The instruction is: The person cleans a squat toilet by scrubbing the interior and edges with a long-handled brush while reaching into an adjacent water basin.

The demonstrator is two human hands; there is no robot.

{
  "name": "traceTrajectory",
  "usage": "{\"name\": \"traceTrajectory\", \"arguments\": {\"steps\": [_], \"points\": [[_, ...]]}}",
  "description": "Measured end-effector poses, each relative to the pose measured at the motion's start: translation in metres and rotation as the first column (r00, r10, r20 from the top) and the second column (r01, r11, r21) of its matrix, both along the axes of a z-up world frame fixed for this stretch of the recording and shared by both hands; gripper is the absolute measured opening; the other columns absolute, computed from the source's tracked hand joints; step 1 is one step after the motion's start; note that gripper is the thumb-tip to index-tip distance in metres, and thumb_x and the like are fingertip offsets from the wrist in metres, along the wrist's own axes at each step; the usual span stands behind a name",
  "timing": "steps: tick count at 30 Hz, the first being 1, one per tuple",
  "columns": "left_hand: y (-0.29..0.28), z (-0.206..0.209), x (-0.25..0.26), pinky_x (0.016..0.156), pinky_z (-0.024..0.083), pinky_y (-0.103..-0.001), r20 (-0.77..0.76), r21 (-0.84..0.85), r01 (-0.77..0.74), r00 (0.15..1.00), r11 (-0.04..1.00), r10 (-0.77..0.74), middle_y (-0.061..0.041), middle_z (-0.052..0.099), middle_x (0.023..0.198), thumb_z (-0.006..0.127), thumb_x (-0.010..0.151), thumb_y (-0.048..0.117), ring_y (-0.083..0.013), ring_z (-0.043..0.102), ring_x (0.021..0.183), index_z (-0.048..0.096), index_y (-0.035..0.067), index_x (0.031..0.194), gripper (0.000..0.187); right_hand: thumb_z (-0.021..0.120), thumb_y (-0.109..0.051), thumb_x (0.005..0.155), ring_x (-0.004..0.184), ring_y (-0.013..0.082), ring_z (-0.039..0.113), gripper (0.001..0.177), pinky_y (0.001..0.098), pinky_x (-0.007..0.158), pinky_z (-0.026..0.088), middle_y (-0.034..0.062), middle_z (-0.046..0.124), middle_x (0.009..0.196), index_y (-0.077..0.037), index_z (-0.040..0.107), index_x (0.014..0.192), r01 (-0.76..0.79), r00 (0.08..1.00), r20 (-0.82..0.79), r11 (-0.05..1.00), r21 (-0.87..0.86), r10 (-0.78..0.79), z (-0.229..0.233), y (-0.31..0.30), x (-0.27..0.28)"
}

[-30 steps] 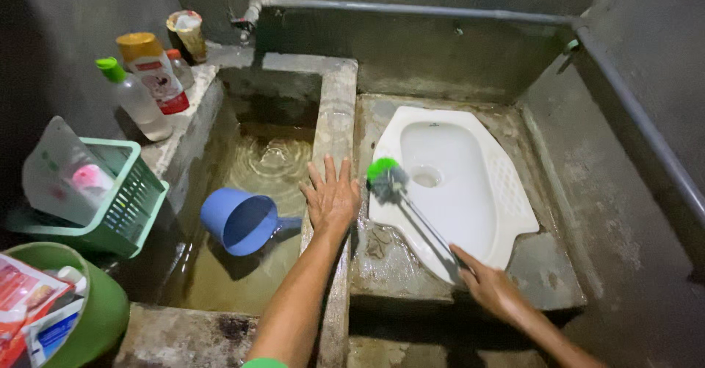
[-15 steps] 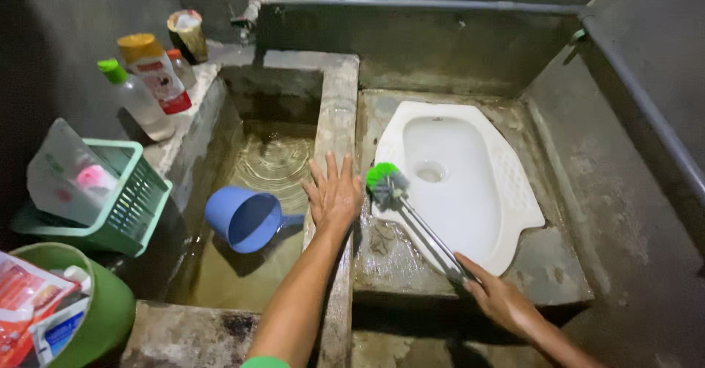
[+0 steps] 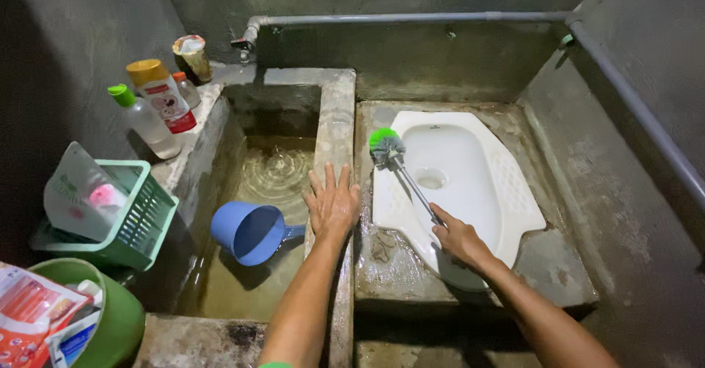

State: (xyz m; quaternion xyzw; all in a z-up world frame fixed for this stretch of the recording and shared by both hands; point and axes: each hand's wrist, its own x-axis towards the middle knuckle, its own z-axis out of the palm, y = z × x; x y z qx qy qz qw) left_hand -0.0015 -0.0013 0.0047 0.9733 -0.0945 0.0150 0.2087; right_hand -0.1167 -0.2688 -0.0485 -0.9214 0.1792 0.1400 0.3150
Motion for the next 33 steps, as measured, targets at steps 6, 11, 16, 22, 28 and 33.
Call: {"name": "traceTrajectory", "arguments": {"steps": [6,11,16,22,28,33], "points": [[0.0,-0.008,0.0,0.116,0.015,-0.072,0.061,0.003,0.008,0.998,1.0,-0.008,-0.014,0.019,0.168,0.05,0.098,0.042,-0.0483,0.011,0.152,0.037,0.026,0.155,0.061,0.05,-0.033,0.101,0.052,0.0111,0.062,0.058,0.0278,0.054,0.062,-0.0123,0.064,0.097,-0.042,0.034,0.155,-0.037,0.998,-0.04,0.998,0.051,0.039,-0.012,-0.015,-0.107],[-0.001,-0.008,0.001,0.113,0.017,-0.073,0.035,0.047,0.019,0.999,0.999,-0.02,-0.017,0.019,0.167,0.049,0.1,0.04,-0.051,0.014,0.15,0.036,0.022,0.157,0.061,0.051,-0.032,0.102,0.05,0.0122,0.045,0.063,0.0323,0.047,0.048,0.0131,0.066,0.075,-0.047,0.033,0.16,-0.035,0.975,-0.218,0.999,-0.029,0.027,0.004,-0.025,-0.159],[-0.001,-0.004,0.001,0.115,0.017,-0.072,0.018,0.045,0.005,1.0,0.999,-0.005,-0.015,0.018,0.168,0.049,0.1,0.041,-0.0486,0.014,0.151,0.035,0.024,0.157,0.061,0.046,-0.028,0.102,0.043,0.0113,0.044,0.058,0.0298,0.036,0.047,-0.0071,0.068,0.083,-0.04,0.03,0.156,-0.01,0.999,-0.036,0.999,0.031,0.011,-0.015,-0.019,-0.073],[-0.001,-0.006,0.003,0.115,0.013,-0.071,0.008,0.005,-0.006,1.0,1.0,0.006,-0.013,0.016,0.168,0.05,0.099,0.042,-0.0472,0.01,0.152,0.034,0.027,0.156,0.061,0.052,-0.03,0.102,0.045,0.0104,0.048,0.062,0.0267,0.039,0.04,0.0115,0.07,0.075,-0.035,0.033,0.16,0.031,0.999,-0.016,0.999,-0.018,-0.031,-0.002,-0.009,-0.016],[0.001,-0.008,0.001,0.112,0.019,-0.074,0.074,0.031,0.027,0.997,0.999,-0.029,-0.017,0.021,0.166,0.049,0.1,0.04,-0.0502,0.015,0.15,0.036,0.022,0.157,0.061,0.053,-0.036,0.102,0.05,0.0126,0.056,0.061,0.0301,0.05,0.055,0.0163,0.074,0.075,-0.042,0.035,0.16,-0.11,0.99,-0.096,0.989,-0.098,0.1,-0.021,-0.036,-0.122],[0.0,-0.006,-0.001,0.113,0.022,-0.074,0.078,0.086,0.028,0.996,0.996,-0.035,-0.017,0.023,0.167,0.049,0.101,0.04,-0.051,0.017,0.15,0.037,0.021,0.157,0.061,0.059,-0.028,0.102,0.082,0.0141,0.06,0.063,0.0455,0.06,0.057,0.0262,0.071,0.106,-0.028,0.041,0.162,-0.368,0.799,0.442,0.913,-0.177,0.408,-0.042,-0.054,-0.167]]}}
